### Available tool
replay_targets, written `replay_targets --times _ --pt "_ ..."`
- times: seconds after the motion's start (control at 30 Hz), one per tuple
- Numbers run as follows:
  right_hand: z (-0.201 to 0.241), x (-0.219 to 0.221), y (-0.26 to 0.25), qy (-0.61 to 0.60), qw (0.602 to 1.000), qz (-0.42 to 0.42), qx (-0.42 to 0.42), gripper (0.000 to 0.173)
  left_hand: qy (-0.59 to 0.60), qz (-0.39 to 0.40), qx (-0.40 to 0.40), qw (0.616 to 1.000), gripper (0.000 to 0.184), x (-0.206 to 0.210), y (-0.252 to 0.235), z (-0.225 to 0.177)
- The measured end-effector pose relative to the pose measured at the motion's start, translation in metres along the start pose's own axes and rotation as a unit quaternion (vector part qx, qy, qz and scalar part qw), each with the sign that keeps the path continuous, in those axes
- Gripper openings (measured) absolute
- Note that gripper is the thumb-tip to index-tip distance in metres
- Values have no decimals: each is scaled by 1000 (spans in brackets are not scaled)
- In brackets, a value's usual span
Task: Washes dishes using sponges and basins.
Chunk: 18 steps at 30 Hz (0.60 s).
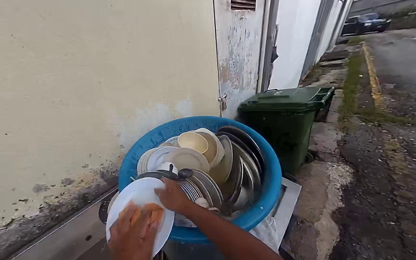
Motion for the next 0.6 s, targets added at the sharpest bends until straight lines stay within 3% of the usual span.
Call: replay_targets --times 0.07,0.13,0.2,0.27,0.33,0.4,0.47,0.53,0.6 --pt "-3 6 -17 14 998 53 -3 37 -98 83 -14 992 46 28 -36 4" --pt "-11 17 -23 -5 997 74 8 37 -157 139 -103 972 42 22 -76 40" --pt "-13 31 -31 -12 998 66 19 36 -186 65 -167 966 45 25 -106 44" --pt "-10 43 -41 -21 999 44 23 46 -181 20 -158 970 47 50 -98 10" --pt "-9 37 -52 -32 997 49 42 58 -114 95 -95 984 45 57 -66 -30" --pt "-12 28 -51 -50 994 73 68 49 -73 179 -53 980 41 38 -34 -21" --pt "-15 27 -50 -44 992 95 69 38 -118 132 -78 981 40 16 -41 28" --pt "-9 43 -53 -56 990 112 62 37 -182 60 -140 971 50 14 -81 61" --pt "-8 61 -51 -88 990 94 62 51 -187 39 -152 970 59 41 -96 35"
Point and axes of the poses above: each hand's wrist, its own y-axis away from the middle knuckle, its own x-axis out of the palm, z = x × y, the point moved 6 cm from there along -y, towards the middle knuckle, and after that the axes turned 14 degrees about -x, right-handed, at the moved point
